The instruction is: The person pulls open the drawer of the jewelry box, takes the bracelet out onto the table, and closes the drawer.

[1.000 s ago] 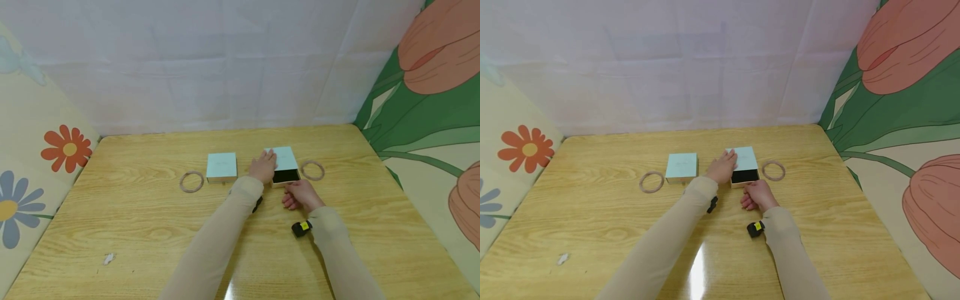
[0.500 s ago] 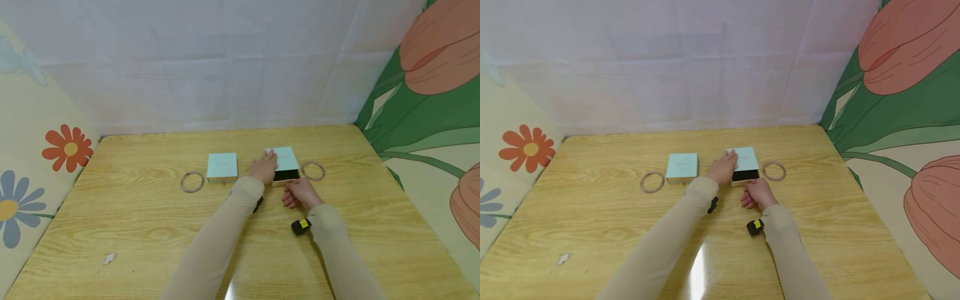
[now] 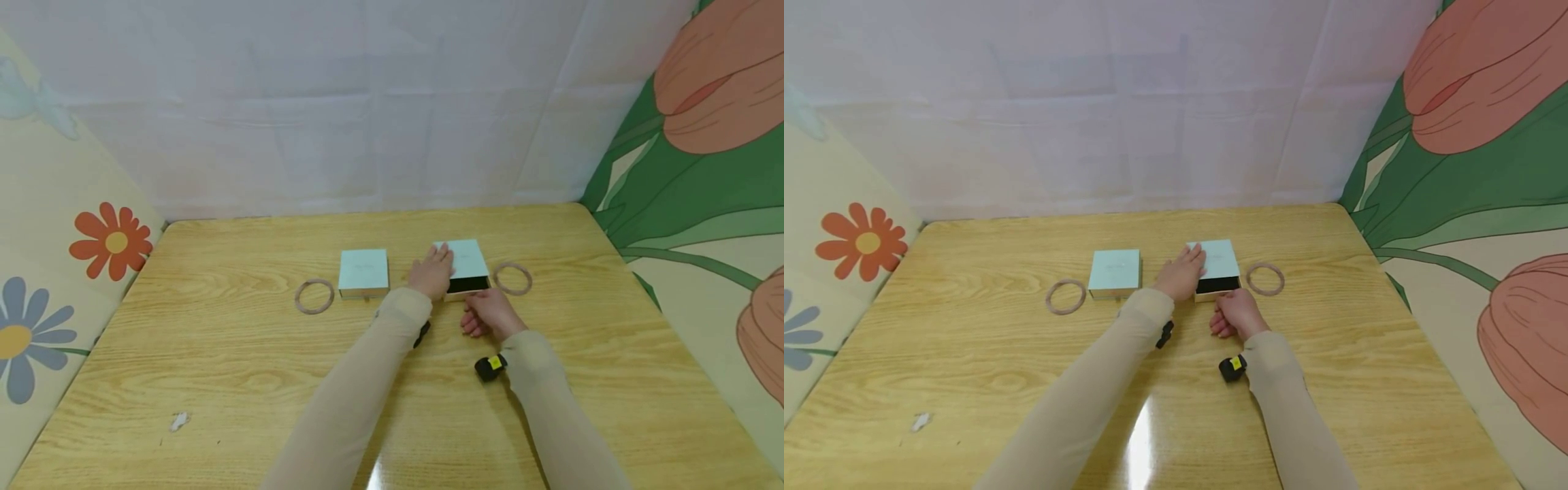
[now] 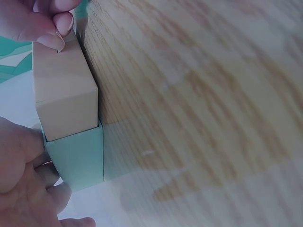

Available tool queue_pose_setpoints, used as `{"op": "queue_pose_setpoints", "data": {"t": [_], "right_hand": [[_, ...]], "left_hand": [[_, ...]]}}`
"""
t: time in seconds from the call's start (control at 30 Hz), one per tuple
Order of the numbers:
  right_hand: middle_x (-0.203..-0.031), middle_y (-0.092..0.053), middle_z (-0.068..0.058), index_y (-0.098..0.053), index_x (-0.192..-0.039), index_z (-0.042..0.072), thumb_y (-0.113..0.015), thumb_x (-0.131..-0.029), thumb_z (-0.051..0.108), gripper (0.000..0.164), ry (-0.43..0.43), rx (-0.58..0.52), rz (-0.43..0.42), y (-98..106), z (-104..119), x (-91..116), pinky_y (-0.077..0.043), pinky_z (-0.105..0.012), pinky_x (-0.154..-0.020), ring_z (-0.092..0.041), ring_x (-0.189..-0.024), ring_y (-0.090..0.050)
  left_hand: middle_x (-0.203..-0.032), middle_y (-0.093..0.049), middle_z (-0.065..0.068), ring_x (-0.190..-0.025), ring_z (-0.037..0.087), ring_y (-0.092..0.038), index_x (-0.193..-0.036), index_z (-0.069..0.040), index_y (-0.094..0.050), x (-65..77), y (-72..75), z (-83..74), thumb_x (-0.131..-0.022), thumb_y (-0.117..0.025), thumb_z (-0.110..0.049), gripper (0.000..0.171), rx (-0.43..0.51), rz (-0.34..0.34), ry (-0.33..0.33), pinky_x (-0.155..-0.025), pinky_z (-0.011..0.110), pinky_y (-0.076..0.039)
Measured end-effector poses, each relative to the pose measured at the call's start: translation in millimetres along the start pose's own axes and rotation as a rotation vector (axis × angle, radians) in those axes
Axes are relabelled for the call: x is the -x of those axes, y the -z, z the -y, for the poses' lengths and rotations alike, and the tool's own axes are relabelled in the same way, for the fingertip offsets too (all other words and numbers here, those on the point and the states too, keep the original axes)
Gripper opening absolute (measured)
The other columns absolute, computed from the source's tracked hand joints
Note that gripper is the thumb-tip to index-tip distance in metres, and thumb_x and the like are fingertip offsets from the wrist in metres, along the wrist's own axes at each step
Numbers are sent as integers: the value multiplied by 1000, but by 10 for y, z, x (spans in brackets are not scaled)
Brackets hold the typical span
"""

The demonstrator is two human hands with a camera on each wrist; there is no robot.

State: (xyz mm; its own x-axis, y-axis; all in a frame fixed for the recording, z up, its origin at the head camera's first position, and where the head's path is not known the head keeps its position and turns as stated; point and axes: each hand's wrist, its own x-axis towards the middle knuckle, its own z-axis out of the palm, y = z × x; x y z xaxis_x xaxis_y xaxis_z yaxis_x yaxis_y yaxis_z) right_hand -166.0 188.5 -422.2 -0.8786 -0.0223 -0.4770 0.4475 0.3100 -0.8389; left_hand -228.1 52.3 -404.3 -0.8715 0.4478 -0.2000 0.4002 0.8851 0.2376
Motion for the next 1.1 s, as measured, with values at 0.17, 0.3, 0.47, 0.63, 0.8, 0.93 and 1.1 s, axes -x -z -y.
{"op": "queue_pose_setpoints", "data": {"t": [0.17, 0.3, 0.47, 0.63, 0.8, 0.93, 1.1], "right_hand": [[-60, -62, -5, -52, -90, -8, -37, -103, 7, 25, 2, -11, 8, 4, 7, -2, -52, -23, -45, -10, -49, -60], [-60, -62, -5, -52, -91, -8, -37, -103, 9, 26, -3, -13, 10, 8, 4, -15, -52, -24, -45, -10, -49, -59], [-61, -62, -6, -53, -92, -8, -37, -104, 10, 27, -10, -8, 11, 19, 14, -16, -53, -24, -46, -11, -50, -60], [-61, -62, -5, -53, -93, -9, -38, -104, 10, 27, -6, -9, 14, 20, 23, -14, -53, -24, -46, -10, -50, -60], [-60, -62, -5, -54, -93, -10, -38, -104, 9, 27, 3, -14, 10, 19, 13, -42, -53, -25, -45, -11, -49, -60], [-59, -62, -5, -54, -92, -10, -38, -103, 10, 28, 0, -14, 3, 19, 8, -60, -52, -25, -45, -11, -48, -59], [-60, -62, -5, -54, -93, -10, -38, -104, 10, 28, -1, -10, 2, 23, 8, -72, -52, -25, -45, -11, -49, -60]], "left_hand": [[-162, -7, -1, -148, 17, -6, -156, -14, -19, -17, -13, 5, -107, -27, -31, 52, 6, 4, 2, -116, 48, -20], [-162, -8, -1, -148, 18, -6, -156, -14, -20, -32, -24, 11, -107, -27, -31, 52, 10, 3, 1, -116, 49, -20], [-162, -7, -1, -148, 17, -5, -156, -14, -19, -39, -24, 9, -107, -27, -31, 52, 12, 5, 2, -116, 49, -19], [-162, -7, -1, -148, 17, -5, -156, -14, -19, -9, -1, -3, -107, -27, -31, 52, 8, 9, 3, -117, 49, -19], [-162, -8, 0, -148, 18, -6, -156, -13, -20, 8, 14, -8, -107, -28, -30, 52, 5, 7, -2, -116, 49, -20], [-162, -9, 0, -148, 19, -7, -156, -13, -21, 11, 15, -8, -107, -29, -30, 52, 4, 4, -4, -117, 48, -19], [-162, -9, 1, -148, 19, -7, -156, -13, -21, 12, 12, -7, -107, -29, -30, 52, 5, 2, -6, -117, 48, -19]]}}
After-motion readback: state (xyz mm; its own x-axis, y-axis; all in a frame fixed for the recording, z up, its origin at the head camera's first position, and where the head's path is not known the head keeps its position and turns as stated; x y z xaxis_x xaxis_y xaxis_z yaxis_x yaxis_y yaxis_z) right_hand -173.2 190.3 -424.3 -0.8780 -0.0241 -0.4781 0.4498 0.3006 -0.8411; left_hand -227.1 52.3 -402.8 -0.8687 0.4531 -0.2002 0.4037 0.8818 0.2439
